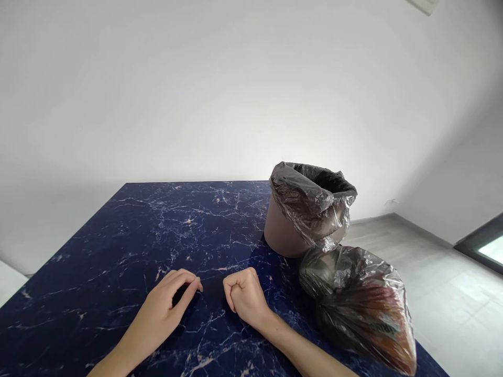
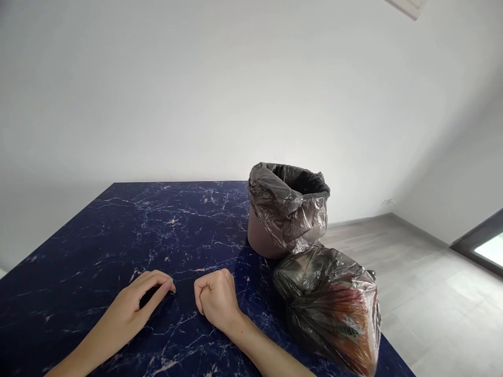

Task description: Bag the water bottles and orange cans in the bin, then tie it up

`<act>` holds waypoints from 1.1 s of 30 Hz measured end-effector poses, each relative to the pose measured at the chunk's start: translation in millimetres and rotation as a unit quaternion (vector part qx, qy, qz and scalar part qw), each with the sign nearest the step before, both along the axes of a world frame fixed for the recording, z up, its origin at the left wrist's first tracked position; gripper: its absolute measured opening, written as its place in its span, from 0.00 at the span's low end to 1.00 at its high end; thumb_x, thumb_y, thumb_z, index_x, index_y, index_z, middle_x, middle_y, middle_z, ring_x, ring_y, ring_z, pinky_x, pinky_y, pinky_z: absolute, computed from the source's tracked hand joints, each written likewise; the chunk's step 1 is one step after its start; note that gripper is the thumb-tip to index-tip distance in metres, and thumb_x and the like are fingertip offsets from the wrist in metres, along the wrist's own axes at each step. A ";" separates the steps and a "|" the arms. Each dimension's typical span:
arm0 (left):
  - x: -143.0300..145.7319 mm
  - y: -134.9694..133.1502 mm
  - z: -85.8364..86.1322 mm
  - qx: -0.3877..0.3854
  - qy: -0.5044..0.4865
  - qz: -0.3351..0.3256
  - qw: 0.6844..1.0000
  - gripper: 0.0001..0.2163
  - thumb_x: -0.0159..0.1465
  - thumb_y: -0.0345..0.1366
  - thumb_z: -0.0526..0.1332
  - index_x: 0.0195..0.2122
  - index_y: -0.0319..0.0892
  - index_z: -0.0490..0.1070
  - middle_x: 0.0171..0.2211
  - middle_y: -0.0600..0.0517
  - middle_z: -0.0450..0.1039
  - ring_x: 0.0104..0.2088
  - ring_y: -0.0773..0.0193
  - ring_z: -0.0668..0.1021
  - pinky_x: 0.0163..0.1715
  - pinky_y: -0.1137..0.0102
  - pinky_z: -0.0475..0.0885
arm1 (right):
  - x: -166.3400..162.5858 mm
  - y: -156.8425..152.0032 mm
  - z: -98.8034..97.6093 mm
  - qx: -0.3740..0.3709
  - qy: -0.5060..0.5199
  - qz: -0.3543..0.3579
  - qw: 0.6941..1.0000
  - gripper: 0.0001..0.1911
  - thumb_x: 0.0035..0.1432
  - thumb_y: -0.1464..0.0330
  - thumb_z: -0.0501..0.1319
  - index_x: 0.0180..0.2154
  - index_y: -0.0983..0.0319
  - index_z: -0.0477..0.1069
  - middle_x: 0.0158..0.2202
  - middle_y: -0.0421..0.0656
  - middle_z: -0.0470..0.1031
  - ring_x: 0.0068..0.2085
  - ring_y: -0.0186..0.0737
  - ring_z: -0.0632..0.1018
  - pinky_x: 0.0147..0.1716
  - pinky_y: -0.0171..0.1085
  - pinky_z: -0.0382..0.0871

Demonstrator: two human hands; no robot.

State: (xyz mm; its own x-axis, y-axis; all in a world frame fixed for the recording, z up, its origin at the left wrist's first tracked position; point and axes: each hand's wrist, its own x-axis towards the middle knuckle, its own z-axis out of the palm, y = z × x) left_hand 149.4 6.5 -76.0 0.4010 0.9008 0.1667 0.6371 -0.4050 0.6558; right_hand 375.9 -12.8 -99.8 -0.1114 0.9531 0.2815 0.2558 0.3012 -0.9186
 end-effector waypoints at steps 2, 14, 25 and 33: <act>0.1 -0.2 0.1 0.003 -0.003 -0.001 1.000 0.21 0.76 0.59 0.54 0.41 0.53 0.80 0.43 0.52 0.83 0.46 0.54 0.84 0.50 0.62 0.79 | -0.1 0.0 -2.2 0.001 0.003 0.000 1.000 0.16 0.37 0.79 0.48 0.10 0.57 0.64 0.10 0.34 0.62 0.17 0.33 0.64 0.22 0.33 0.52; -0.8 -0.3 0.1 -0.016 -0.004 0.002 1.000 0.22 0.75 0.60 0.53 0.42 0.53 0.80 0.45 0.52 0.83 0.47 0.53 0.84 0.51 0.60 0.78 | 0.1 -0.7 -4.3 0.006 0.013 0.010 1.000 0.15 0.36 0.79 0.48 0.10 0.57 0.65 0.11 0.35 0.64 0.18 0.33 0.66 0.23 0.32 0.53; 0.7 -4.7 5.6 0.019 -0.018 -0.009 1.000 0.21 0.77 0.57 0.53 0.40 0.52 0.80 0.41 0.52 0.83 0.44 0.54 0.83 0.47 0.63 0.79 | -0.9 -1.9 -3.8 0.036 -0.009 0.000 0.999 0.16 0.38 0.79 0.49 0.10 0.57 0.64 0.12 0.36 0.64 0.18 0.34 0.67 0.23 0.32 0.54; -0.6 -8.0 2.1 -0.009 -0.020 -0.013 1.000 0.22 0.78 0.57 0.51 0.40 0.51 0.79 0.43 0.50 0.82 0.46 0.53 0.82 0.50 0.59 0.77 | 27.5 -57.4 11.2 0.131 -0.097 0.034 0.986 0.14 0.38 0.81 0.49 0.12 0.57 0.58 0.14 0.37 0.63 0.21 0.35 0.69 0.25 0.35 0.55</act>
State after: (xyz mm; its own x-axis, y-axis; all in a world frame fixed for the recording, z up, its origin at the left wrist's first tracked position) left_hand 148.8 -1.4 -73.9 0.4178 0.8932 0.1665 0.5996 -0.4087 0.6880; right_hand 403.4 -70.2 -88.7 -0.2490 0.8386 0.4845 0.3893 0.5447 -0.7428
